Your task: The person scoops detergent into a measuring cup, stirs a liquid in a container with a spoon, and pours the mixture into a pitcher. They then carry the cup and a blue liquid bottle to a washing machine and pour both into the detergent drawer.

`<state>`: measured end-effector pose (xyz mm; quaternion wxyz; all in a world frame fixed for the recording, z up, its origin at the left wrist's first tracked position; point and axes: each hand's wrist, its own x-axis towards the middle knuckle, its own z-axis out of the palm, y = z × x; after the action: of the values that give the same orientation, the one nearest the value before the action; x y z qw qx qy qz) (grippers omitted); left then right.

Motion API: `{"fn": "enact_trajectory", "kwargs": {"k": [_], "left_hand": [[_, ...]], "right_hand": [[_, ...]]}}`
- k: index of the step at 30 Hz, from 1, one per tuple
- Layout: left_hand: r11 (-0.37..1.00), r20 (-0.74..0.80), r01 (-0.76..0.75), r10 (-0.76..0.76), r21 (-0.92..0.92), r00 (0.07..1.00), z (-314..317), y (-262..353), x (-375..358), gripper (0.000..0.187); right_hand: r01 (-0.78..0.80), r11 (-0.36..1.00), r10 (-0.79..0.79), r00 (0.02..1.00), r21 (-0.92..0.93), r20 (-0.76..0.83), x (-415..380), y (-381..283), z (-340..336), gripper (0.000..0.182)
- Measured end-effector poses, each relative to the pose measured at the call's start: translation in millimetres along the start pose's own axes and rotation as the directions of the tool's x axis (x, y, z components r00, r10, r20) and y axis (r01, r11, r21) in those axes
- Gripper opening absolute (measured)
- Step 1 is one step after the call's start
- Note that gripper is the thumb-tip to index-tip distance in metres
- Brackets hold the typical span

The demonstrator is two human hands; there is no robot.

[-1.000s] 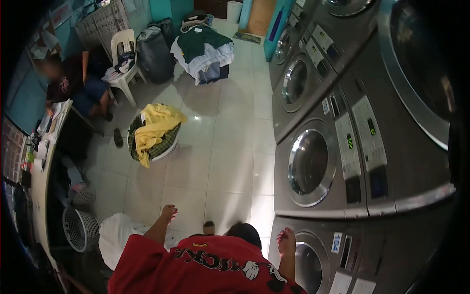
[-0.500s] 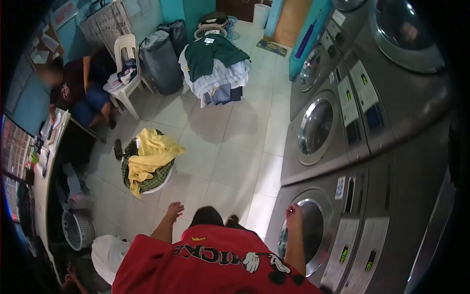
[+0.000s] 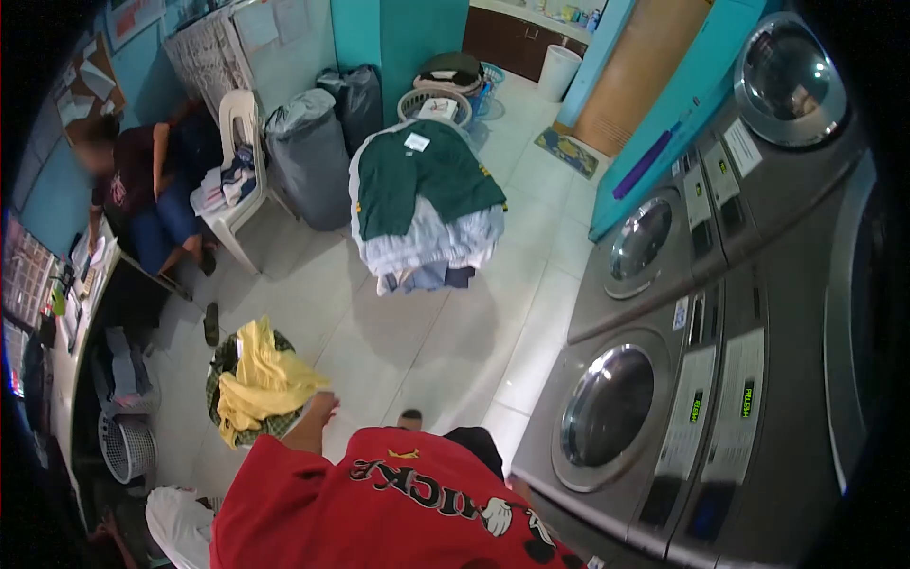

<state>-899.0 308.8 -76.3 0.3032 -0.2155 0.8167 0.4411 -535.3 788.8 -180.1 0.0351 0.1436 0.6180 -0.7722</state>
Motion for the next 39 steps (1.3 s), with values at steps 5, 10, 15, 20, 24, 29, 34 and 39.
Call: {"fn": "enact_trajectory", "kwargs": {"k": [5,10,15,20,24,29,34,39], "left_hand": [[0.970,0.107,-0.065,0.092,-0.235,0.990,73,250,61,0.033],[0.904,0.181,-0.150,0.238,-0.400,0.954,169,386,93,0.037],[0.957,0.307,0.035,0.057,-0.288,0.950,219,421,113,0.035],[0.875,-0.101,0.103,-0.170,-0.474,0.980,221,412,145,0.025],[0.840,-0.670,-0.081,-0.366,-0.537,0.646,196,368,235,0.028],[0.904,-0.970,-0.367,-0.163,-0.221,0.182,172,579,275,0.020],[0.658,-0.867,-0.698,0.139,-0.281,0.479,181,831,376,0.026],[0.722,-0.327,-0.558,0.455,-0.408,0.828,283,988,463,0.022]], "right_hand": [[-0.630,0.776,0.580,0.733,-0.033,-0.356,62,-85,-39,0.017],[-0.639,0.761,0.629,0.683,0.113,-0.371,180,-146,-135,0.021],[-0.567,0.696,0.718,0.574,0.441,-0.395,327,-242,-249,0.025],[-0.349,0.937,0.304,0.845,-0.022,-0.440,531,-383,-339,0.017],[-0.205,0.975,0.131,0.844,-0.088,-0.520,644,-458,-345,0.015],[-0.367,0.928,0.352,0.801,0.068,-0.483,703,-456,-342,0.017],[-0.672,0.740,0.649,0.702,0.030,-0.293,716,-410,-393,0.020],[-0.651,0.728,0.602,0.757,-0.216,-0.253,795,-395,-458,0.018]]}}
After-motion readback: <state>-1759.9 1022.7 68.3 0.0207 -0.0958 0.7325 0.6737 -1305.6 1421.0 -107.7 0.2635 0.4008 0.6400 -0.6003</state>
